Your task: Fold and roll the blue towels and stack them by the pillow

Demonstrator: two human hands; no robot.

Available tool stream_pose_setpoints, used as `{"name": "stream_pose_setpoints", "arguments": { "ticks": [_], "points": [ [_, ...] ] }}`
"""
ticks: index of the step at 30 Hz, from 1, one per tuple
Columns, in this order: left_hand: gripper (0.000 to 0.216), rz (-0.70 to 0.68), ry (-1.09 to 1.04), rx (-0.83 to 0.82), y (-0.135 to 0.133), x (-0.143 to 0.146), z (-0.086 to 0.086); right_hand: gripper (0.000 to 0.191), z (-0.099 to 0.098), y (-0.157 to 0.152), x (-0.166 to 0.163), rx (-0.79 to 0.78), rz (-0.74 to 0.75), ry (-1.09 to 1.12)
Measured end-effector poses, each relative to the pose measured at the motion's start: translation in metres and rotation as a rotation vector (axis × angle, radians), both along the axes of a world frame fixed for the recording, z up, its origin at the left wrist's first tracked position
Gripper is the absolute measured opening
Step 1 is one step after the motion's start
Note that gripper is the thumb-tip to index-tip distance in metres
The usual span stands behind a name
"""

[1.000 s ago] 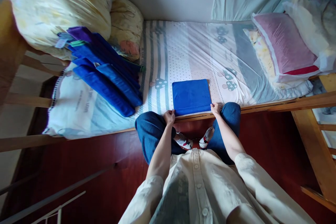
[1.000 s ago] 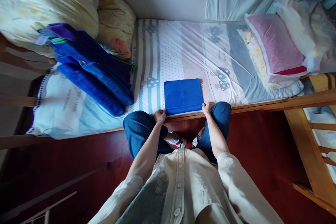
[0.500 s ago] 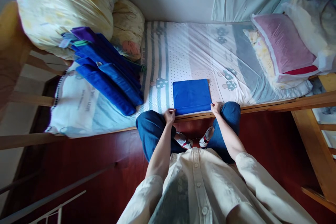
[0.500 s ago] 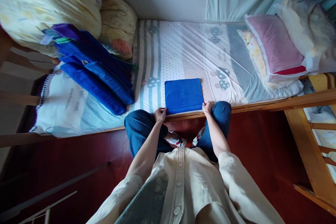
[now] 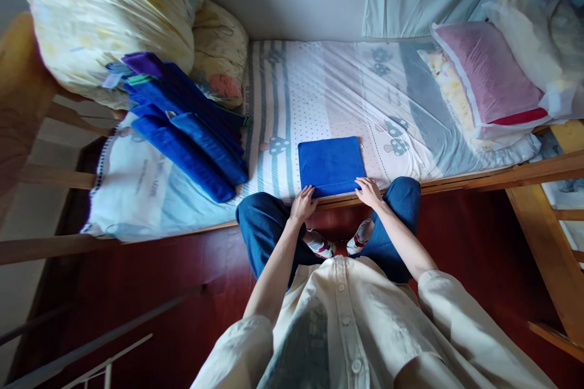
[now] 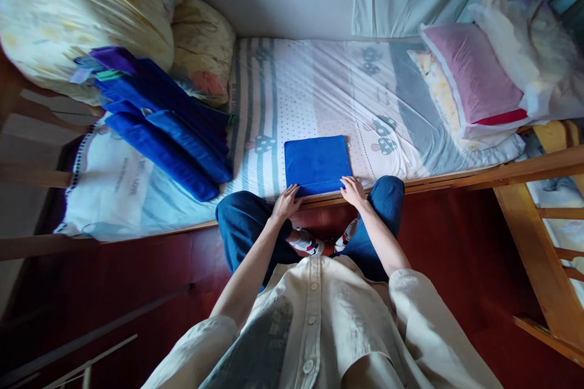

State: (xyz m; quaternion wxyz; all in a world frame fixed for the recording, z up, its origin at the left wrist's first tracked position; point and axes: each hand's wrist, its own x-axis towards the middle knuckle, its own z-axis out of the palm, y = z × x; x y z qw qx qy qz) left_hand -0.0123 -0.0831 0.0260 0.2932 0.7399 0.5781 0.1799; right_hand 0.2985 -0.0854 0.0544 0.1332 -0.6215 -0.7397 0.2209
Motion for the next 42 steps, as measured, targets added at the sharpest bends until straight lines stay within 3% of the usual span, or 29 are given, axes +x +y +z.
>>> {"name": "stream_pose_setpoints", "arguments": {
  "ticks": [9,16,27,34,38,42],
  "points": [
    [0.069,-0.035,0.160,-0.037,0.002,0.001,-0.020,0.053,-0.018,0.006,0.001,-0.081,0.024,-0.193],
    [0.060,-0.075,0.181,-0.036,0.010,-0.007,-0.024,0.053,-0.021,0.017,0.003,-0.113,0.044,-0.229],
    [0.052,-0.062,0.270,-0.069,0.001,-0.003,-0.001,0.047,0.005,0.009,0.001,-0.236,0.010,-0.304],
    [0.057,-0.152,0.516,-0.168,-0.006,-0.006,0.021,0.047,0.020,0.006,0.013,-0.325,0.007,-0.321],
    [0.054,0.012,0.386,-0.170,0.000,-0.012,0.029,0.042,0.020,0.014,0.020,-0.322,-0.094,-0.115],
    [0.041,0.272,0.109,-0.159,0.012,-0.013,0.032,0.032,0.004,0.022,0.022,-0.222,-0.247,0.215]
  ]
}}
